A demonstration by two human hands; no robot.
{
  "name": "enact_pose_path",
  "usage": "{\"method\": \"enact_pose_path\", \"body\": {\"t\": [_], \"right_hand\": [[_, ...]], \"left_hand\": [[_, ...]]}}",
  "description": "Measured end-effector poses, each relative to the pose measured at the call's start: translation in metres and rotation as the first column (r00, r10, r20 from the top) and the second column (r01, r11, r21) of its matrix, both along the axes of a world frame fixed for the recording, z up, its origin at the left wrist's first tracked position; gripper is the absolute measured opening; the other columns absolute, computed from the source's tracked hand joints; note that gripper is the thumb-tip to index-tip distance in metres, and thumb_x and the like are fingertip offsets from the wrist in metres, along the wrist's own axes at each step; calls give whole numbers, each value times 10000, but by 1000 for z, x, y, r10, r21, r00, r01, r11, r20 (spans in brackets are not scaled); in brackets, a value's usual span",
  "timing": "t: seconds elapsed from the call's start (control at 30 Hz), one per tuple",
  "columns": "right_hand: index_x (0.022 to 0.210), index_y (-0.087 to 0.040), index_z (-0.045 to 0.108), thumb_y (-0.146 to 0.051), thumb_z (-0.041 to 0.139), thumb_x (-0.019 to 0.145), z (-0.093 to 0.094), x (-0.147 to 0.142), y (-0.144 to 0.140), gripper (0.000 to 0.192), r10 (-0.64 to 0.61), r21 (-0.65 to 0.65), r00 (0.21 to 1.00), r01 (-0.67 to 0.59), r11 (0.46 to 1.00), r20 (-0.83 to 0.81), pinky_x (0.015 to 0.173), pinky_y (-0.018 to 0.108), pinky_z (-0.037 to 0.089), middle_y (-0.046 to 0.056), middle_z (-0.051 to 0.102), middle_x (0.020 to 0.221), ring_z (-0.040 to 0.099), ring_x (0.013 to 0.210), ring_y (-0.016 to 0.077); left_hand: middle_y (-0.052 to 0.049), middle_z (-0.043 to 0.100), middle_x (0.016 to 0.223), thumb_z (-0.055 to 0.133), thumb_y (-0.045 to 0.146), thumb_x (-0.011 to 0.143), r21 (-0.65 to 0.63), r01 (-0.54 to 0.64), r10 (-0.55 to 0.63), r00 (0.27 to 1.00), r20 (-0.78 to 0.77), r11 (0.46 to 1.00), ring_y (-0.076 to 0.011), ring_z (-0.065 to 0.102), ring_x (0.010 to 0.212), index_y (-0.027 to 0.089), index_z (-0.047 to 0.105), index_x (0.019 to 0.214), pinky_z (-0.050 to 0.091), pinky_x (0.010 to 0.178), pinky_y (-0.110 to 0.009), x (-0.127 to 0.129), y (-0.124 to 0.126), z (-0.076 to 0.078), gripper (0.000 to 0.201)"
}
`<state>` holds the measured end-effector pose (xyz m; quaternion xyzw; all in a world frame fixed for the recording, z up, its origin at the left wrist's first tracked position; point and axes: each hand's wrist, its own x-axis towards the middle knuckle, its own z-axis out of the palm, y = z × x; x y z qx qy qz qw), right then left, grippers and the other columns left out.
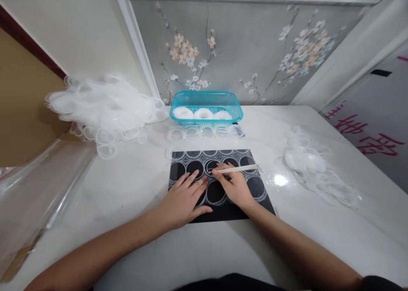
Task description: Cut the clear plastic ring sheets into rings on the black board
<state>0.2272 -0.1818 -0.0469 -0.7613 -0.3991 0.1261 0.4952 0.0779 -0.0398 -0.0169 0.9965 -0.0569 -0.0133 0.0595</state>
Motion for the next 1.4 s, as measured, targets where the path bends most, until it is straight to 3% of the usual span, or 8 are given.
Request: {"method": "enact_pose_path", "body": {"t": [0.37, 0.6, 0.73, 0.8, 0.97, 1.07, 1.2, 1.4], "right_hand": [[866, -221, 644, -294, 454, 945, 1, -2, -3, 219, 73, -9, 966, -73, 997, 248, 970, 411, 419, 47, 701, 933, 608, 1060, 237], [995, -164, 617, -128, 465, 912, -2, -14, -7, 176, 290, -276, 678, -131, 952, 676, 908, 421, 409, 114, 652, 1164, 561, 1137, 285], [937, -146, 617, -64, 436, 894, 7, -2, 4, 204, 337, -328, 617, -132, 935, 711, 867, 356, 408, 103, 687, 983, 611, 950, 233], [919, -135, 623, -48, 415, 880, 21, 20, 9, 228, 265, -305, 652, -53, 951, 711, 793, 330, 414, 94, 677, 836, 608, 826, 222], [912, -154, 638, -248, 414, 934, 63, 68, -2, 244, -259, 43, 821, 276, 960, 508, 665, 291, 395, 75, 669, 786, 600, 711, 199], [831, -170, 661, -375, 457, 921, 66, 70, -23, 303, -305, 136, 885, 274, 952, 353, 652, 274, 403, 64, 685, 872, 620, 752, 190], [797, -161, 684, -396, 482, 899, 59, 69, -44, 326, -456, 238, 846, 400, 885, 277, 697, 286, 426, 74, 688, 902, 627, 805, 199], [736, -142, 665, -412, 529, 855, 80, 52, -41, 326, -120, 108, 992, 115, 988, 47, 608, 284, 418, 77, 675, 815, 591, 656, 164]], "left_hand": [[-46, 339, 1492, 299, 629, 936, 39, 8, -8, 1000, -13, 999, -310, 206, 1406, 140, 370, 1427, 173, 1127, -448, -5, -3, -4, 696], [-62, 339, 1493, 385, 550, 941, 7, 17, -16, 998, -58, 1000, -319, 187, 1410, 137, 322, 1451, 170, 1126, -469, -4, -1, 4, 659], [-65, 350, 1489, 423, 525, 927, -20, 14, -15, 998, -61, 1000, -308, 185, 1413, 144, 323, 1452, 146, 1137, -463, -6, -1, 9, 656], [-58, 342, 1493, 401, 542, 932, -30, 1, -3, 998, -58, 1000, -305, 182, 1414, 155, 357, 1437, 137, 1139, -466, -7, 0, 9, 637], [-38, 318, 1504, 370, 576, 935, -68, 21, -24, 999, -40, 997, -301, 180, 1414, 184, 352, 1441, 145, 1135, -474, -8, 3, 7, 641], [-44, 336, 1494, 357, 590, 936, -77, 17, -21, 998, -58, 997, -303, 184, 1414, 175, 374, 1431, 147, 1135, -474, -6, 4, 9, 645], [-55, 341, 1488, 357, 594, 936, -78, -10, 3, 995, -95, 997, -315, 184, 1413, 175, 398, 1417, 154, 1131, -493, -4, 3, 13, 640], [-66, 447, 1426, 445, 586, 906, -203, -54, 32, 993, -111, 978, -310, 257, 1387, 191, 497, 1335, 201, 1124, -496, 5, 4, 35, 586]]}}
